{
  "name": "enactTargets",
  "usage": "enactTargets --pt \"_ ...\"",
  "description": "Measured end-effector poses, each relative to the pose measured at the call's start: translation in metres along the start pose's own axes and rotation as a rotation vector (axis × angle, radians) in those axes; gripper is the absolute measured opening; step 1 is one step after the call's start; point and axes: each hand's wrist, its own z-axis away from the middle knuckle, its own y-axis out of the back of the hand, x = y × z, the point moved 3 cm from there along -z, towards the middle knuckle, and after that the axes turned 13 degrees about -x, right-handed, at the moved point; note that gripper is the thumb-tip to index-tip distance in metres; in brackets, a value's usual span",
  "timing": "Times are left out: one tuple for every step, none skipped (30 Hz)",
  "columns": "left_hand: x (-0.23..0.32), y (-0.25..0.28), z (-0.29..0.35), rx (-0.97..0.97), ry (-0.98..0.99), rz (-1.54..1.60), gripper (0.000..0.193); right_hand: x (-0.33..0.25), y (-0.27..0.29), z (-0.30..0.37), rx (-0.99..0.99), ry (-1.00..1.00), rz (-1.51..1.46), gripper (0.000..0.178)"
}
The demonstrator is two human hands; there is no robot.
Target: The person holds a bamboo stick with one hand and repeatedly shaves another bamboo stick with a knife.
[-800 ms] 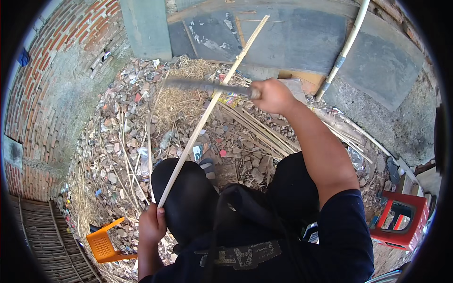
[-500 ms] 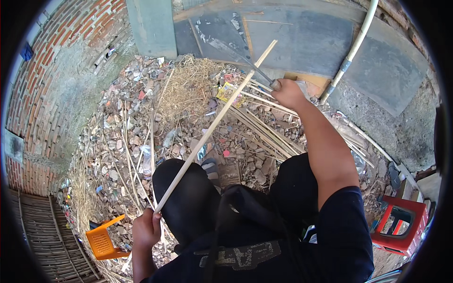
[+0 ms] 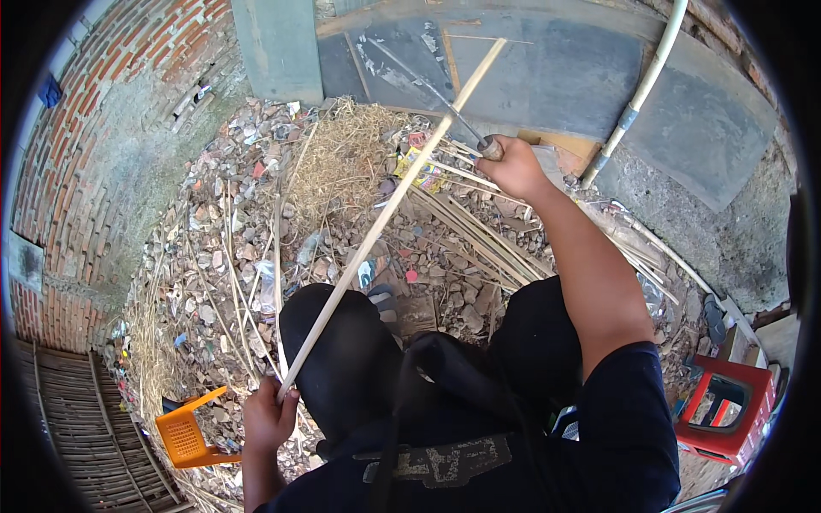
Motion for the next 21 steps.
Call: enactTargets --pt "-0.004 0.002 0.006 0.002 0.003 0.001 0.028 -0.006 0.0 0.004 0.047 0.065 -0.025 0.038" --pt "-0.006 0.007 0.013 0.054 0.032 -0.089 0.028 -0.012 0.0 0.006 0.045 0.067 -0.025 0.038" --pt "-0.009 0.01 0.022 0.104 0.062 -0.177 0.028 -0.024 0.002 0.011 0.003 0.054 0.047 0.039" --pt "-0.021 0.009 0.029 0.12 0.111 -0.136 0.03 -0.029 0.002 0.014 -0.039 0.042 0.118 0.04" --pt "-0.028 0.009 0.036 0.086 0.185 -0.132 0.03 -0.029 0.001 0.015 -0.044 0.043 0.119 0.04" --pt "-0.036 0.009 0.042 0.095 0.162 -0.163 0.03 -0.029 0.001 0.016 -0.049 0.067 0.144 0.04" --pt "-0.044 0.006 0.045 0.101 0.136 -0.198 0.029 -0.029 0.001 0.017 -0.051 0.087 0.168 0.04" --pt "-0.049 0.002 0.047 0.103 0.134 -0.201 0.029 -0.027 0.001 0.015 -0.048 0.088 0.166 0.04" --pt "-0.049 -0.001 0.048 0.111 0.119 -0.21 0.028 -0.028 -0.001 0.013 -0.031 0.122 0.185 0.039" --pt "-0.049 -0.002 0.047 0.118 0.103 -0.219 0.028 -0.028 -0.001 0.012 -0.014 0.155 0.204 0.038" --pt "-0.048 -0.002 0.047 0.119 0.1 -0.221 0.028 -0.028 -0.001 0.013 -0.01 0.155 0.203 0.038" --pt "-0.038 -0.003 0.046 0.085 0.117 -0.122 0.028 -0.035 -0.004 0.014 -0.012 0.209 0.244 0.03" --pt "-0.029 -0.006 0.045 0.05 0.131 -0.022 0.028 -0.043 -0.005 0.018 -0.014 0.263 0.285 0.023" --pt "-0.024 -0.011 0.043 0.057 0.096 0.008 0.029 -0.049 -0.006 0.021 -0.014 0.263 0.287 0.023" --pt "-0.006 -0.009 0.038 0.032 0.1 0.076 0.028 -0.057 -0.012 0.026 -0.077 0.338 0.332 0.021" --pt "-0.002 -0.012 0.035 0.041 0.058 0.101 0.028 -0.067 -0.018 0.03 -0.139 0.415 0.374 0.018" --pt "0.001 -0.016 0.033 0.05 0.016 0.126 0.027 -0.077 -0.02 0.035 -0.141 0.415 0.373 0.018" --pt "0.005 -0.017 0.029 0.049 0.017 0.126 0.027 -0.09 -0.026 0.042 -0.192 0.468 0.444 0.017" --pt "0.009 -0.018 0.024 0.029 0.029 0.091 0.028 -0.097 -0.031 0.044 -0.243 0.522 0.515 0.015" --pt "0.01 -0.019 0.022 0.01 0.041 0.056 0.029 -0.092 -0.037 0.038 -0.291 0.489 0.529 0.015" --pt "0.01 -0.022 0.02 0.003 0.035 0.057 0.029 -0.084 -0.038 0.033 -0.289 0.479 0.53 0.015"
